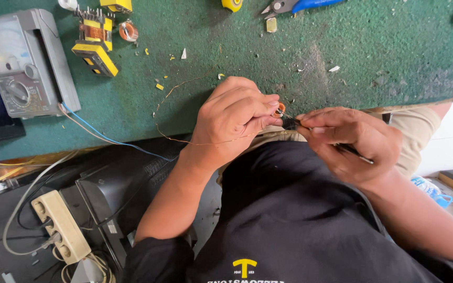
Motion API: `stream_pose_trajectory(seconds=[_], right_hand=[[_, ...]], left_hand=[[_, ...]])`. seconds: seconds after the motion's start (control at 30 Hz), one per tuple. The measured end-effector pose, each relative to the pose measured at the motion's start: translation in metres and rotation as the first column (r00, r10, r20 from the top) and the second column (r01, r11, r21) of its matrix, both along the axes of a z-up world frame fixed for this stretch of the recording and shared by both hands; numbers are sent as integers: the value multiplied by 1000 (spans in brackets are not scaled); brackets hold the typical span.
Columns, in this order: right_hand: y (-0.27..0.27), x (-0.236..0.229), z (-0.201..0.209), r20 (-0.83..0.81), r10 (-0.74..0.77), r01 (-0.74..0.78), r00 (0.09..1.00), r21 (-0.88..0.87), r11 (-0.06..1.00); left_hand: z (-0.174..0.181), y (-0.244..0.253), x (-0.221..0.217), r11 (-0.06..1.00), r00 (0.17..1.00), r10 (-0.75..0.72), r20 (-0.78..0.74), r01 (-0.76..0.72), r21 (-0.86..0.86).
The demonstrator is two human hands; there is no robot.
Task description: The person winds a thin copper wire around a small cylindrical core using a red-handled tool. They then use a pen-like tool to adjust the wire and finally use pliers to trim the excess wire.
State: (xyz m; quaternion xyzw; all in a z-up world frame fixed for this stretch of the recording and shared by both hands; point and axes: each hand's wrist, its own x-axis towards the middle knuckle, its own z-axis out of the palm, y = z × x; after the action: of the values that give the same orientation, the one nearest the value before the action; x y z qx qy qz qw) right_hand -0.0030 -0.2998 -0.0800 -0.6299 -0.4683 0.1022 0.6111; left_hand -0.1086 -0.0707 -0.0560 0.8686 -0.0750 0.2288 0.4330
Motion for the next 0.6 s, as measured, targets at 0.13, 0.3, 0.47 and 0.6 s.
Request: stream_pose_trajectory(seconds=[0.13,0.3,0.47,0.6], right_hand=[[4,-12,1,162,-15,9,987,39,999],[4,-17,-4,-38,-114,115,993,40,993],[12,-32,-17,102,-182,165,978,155,974],[12,-37,-27,16,-238,234,971,132,963]], left_hand=[[-5,0,-1,1000,1000,-2,-5,2,-14],[-5,-1,0,1000,1000,12,11,-12,1],[0,-4,3,1000,1000,4,24,-4,0],[4,-4,2,1000,1000,9,24,-10,8]])
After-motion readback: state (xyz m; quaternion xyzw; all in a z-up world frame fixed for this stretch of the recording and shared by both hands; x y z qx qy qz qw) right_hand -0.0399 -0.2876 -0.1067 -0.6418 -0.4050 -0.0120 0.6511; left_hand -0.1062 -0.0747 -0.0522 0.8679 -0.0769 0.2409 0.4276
